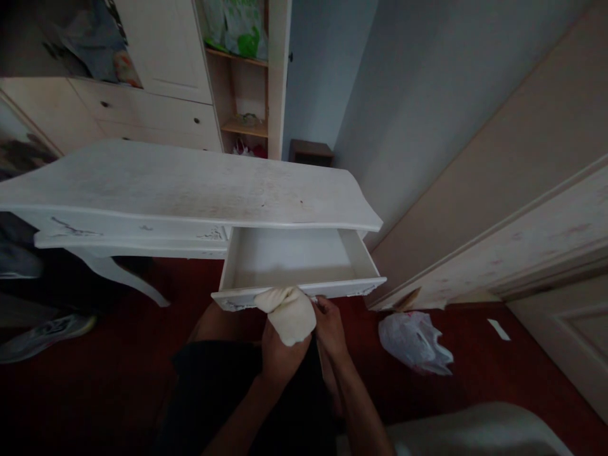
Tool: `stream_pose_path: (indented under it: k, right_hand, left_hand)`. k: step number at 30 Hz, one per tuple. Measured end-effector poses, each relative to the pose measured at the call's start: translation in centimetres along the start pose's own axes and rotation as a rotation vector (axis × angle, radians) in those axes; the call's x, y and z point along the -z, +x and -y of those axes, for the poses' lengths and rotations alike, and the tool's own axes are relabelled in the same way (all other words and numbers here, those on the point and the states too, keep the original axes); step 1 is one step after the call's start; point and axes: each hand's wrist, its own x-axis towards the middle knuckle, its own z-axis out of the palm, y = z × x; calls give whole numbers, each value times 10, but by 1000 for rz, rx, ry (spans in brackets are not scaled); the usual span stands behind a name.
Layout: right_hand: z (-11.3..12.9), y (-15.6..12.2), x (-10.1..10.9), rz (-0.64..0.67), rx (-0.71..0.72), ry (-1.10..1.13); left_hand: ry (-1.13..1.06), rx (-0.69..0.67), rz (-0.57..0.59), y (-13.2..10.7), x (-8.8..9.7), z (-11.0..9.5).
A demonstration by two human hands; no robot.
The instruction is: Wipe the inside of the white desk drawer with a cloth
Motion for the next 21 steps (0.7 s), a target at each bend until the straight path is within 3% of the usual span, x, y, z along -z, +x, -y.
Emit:
stream_pose_path:
  k: [7,12,16,18,21]
  right_hand:
    - [-1,1,13,174,-19,57]
    - [-21,-20,10,243,-248,387]
    - [-34,-27,9,179,-371,491]
    - [-34,-26,9,131,-366,484]
    - [-30,-23,9,168,-319,489]
  left_hand:
    - [63,-24,-77,7,6,-12]
    - [197,-55,-17,-2,0,-27]
    - [293,-165,110,-2,11,-34]
    - [221,-211,205,2,24,-34]
    - [-14,-186,327,9,47,-27]
